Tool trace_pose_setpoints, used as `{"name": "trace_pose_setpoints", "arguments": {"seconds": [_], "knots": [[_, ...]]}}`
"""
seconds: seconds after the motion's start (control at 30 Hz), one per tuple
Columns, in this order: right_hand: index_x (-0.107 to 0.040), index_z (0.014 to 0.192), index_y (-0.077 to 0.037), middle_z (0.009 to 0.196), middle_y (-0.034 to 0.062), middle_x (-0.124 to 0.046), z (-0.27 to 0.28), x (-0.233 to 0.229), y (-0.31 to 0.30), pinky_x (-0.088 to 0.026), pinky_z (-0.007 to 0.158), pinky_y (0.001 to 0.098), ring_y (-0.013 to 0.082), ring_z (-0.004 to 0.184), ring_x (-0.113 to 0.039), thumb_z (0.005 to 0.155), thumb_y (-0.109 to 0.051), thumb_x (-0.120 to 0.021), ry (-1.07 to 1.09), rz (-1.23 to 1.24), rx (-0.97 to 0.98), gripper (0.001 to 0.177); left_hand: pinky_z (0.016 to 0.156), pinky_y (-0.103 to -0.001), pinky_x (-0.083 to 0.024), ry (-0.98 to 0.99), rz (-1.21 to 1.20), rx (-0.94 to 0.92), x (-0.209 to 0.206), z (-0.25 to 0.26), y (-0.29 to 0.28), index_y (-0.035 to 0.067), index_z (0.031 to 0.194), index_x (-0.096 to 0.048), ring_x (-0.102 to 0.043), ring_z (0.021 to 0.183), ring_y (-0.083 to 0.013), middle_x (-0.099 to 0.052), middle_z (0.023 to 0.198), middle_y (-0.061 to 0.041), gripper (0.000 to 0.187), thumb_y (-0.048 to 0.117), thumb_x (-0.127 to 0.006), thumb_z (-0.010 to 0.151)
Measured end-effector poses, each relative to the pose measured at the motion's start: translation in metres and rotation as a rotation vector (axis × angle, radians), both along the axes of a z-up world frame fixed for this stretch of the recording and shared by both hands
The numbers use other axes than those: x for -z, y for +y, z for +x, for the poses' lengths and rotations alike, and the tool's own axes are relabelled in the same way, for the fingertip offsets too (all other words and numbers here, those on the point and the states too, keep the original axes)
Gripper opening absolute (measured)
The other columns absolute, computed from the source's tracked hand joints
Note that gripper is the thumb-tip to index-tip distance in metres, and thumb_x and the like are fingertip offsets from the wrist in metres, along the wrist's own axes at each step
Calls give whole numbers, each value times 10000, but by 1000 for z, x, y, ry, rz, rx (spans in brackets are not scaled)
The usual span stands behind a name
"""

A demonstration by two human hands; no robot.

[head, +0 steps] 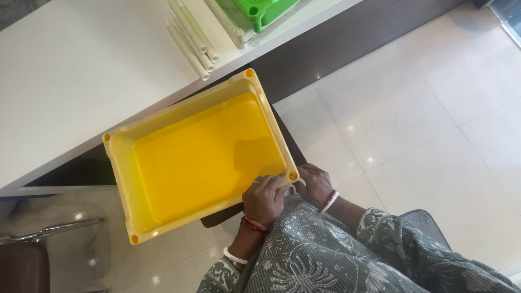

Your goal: The person assembles a stack of three plastic trays by inserting white cylindrical rods into corner sockets. They first attach rods to an orange tray, then place a yellow tray on top and insert additional rods, and finally add a green tray on top, securing it with more rods.

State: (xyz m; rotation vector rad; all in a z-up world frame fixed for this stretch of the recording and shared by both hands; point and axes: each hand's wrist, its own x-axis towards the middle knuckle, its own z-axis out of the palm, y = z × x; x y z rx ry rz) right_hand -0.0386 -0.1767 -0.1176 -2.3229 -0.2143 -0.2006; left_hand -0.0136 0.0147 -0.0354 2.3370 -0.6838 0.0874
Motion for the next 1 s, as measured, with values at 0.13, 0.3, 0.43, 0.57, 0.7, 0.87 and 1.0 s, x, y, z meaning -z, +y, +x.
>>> {"name": "trace_pose_setpoints", "arguments": {"seconds": [0.13, 0.3, 0.43, 0.57, 0.7, 0.87, 1.0], "knots": [[-696, 1134, -29, 972, 136, -765, 1, 0, -4, -600, 822, 425, 307, 943, -739, 813, -106, -710, 26, -32, -5, 330, 686, -383, -573, -1, -8, 1, -3, 5, -2, 44, 1147, -735, -731, 807, -295, -743, 964, -97, 322, 183, -775, 859], [-693, 1140, -46, 935, 135, -758, 5, -14, -9, -591, 797, 424, 308, 895, -735, 816, -154, -735, 236, -61, -49, 344, 712, -380, -584, 62, -48, 41, -7, 6, 5, 57, 1155, -728, -734, 851, -284, -742, 1006, -89, 308, 212, -760, 891], [-607, 1254, -15, 1077, 164, -738, 6, -32, -10, -603, 861, 407, 289, 989, -738, 793, -130, -692, 244, 109, -61, 482, 743, -387, -586, 69, -31, 64, -9, 6, 31, 73, 1092, -744, -730, 884, -278, -749, 1004, -78, 250, 251, -742, 915], [-554, 1390, -12, 1251, 166, -711, 4, -47, -10, -576, 946, 434, 266, 1187, -684, 869, -124, -549, 387, 478, 54, 534, 717, -406, -575, 108, 90, 31, -10, 9, 84, 90, 1009, -773, -723, 859, -286, -758, 957, -69, 261, 306, -762, 862], [-556, 1357, -17, 1140, 169, -747, 15, -57, 11, -595, 882, 458, 286, 1067, -743, 981, -289, -599, 420, 249, 224, 466, 719, -406, -573, 186, 215, -44, -23, 11, 154, 96, 968, -777, -718, 852, -281, -758, 928, -60, 332, 390, -798, 817], [-474, 1342, -26, 1018, 232, -731, 43, -61, 27, -574, 788, 511, 423, 925, -725, 895, -361, -702, 424, -162, 268, 603, 796, -406, -569, 17, 128, -352, -42, 6, 236, 61, 951, -773, -688, 976, -288, -731, 1038, -73, 420, 418, -838, 741], [-422, 1365, -11, 1001, 277, -709, 59, -56, 31, -563, 786, 543, 480, 916, -700, 905, -361, -692, 385, -313, 248, 638, 980, -478, -513, -200, 343, -593, -44, 28, 282, 81, 1138, -684, -597, 1190, -402, -578, 1310, -159, 499, 325, -823, 725]]}}
